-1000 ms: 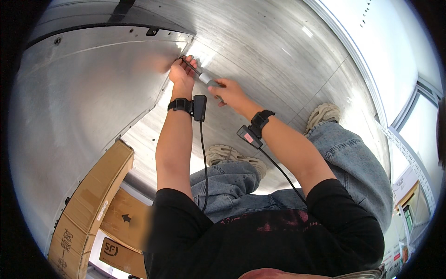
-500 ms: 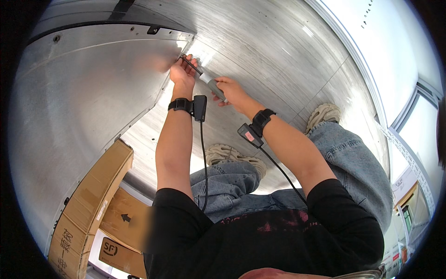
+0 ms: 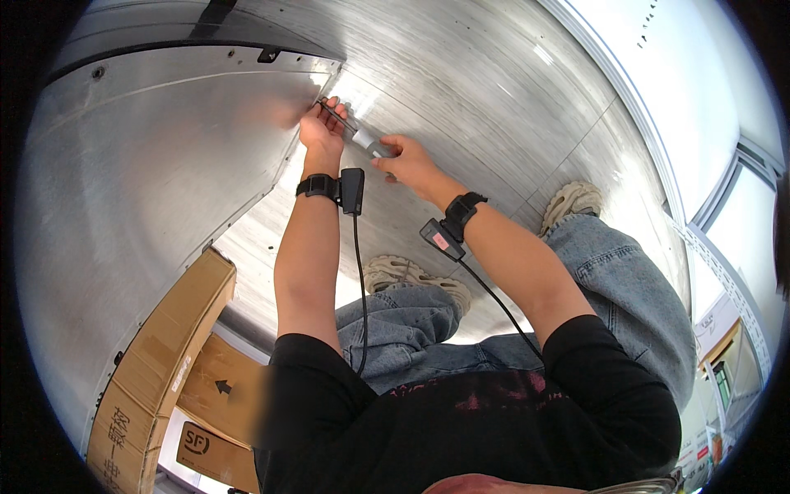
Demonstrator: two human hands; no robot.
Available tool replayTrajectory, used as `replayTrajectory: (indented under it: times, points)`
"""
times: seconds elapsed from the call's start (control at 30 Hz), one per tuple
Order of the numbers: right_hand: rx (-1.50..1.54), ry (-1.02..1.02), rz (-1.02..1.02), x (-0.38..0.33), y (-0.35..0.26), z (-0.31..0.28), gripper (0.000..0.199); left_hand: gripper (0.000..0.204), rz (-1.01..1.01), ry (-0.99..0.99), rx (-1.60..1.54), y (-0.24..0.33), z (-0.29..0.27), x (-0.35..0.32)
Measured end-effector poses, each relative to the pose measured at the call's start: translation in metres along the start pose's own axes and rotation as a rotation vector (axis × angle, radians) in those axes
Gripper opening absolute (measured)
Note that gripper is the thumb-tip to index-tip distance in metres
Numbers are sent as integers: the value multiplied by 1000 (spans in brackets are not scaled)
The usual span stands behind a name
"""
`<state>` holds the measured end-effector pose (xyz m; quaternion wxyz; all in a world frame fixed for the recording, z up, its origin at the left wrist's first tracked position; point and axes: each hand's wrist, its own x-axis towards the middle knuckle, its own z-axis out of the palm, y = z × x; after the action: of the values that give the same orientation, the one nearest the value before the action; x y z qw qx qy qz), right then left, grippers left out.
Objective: The person uses a screwdriver to fasten screws into the back panel of a black electronic device, then flips the device to continue securing the rear casing. The person repeatedly picks up screws from a white shelf and drives them into place.
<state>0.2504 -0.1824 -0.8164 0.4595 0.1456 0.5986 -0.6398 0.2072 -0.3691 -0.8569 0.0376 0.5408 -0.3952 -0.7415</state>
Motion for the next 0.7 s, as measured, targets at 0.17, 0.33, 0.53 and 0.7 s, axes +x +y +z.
replayTrajectory:
  times: [0.17, 0.33, 0.53, 0.7]
  points:
    - [231, -135, 142, 14, 4, -11, 48, 20, 0, 15, -10, 0, 4, -2]
    - [-44, 12, -60, 4, 6, -2, 43, 19, 7, 20, -9, -1, 2, 1]
    - [83, -80, 22, 5, -3, -4, 38, 18, 2, 11, -11, -1, 1, 2]
    - [150, -52, 11, 2, 5, -4, 36, 17, -22, -23, -28, -1, -2, -3]
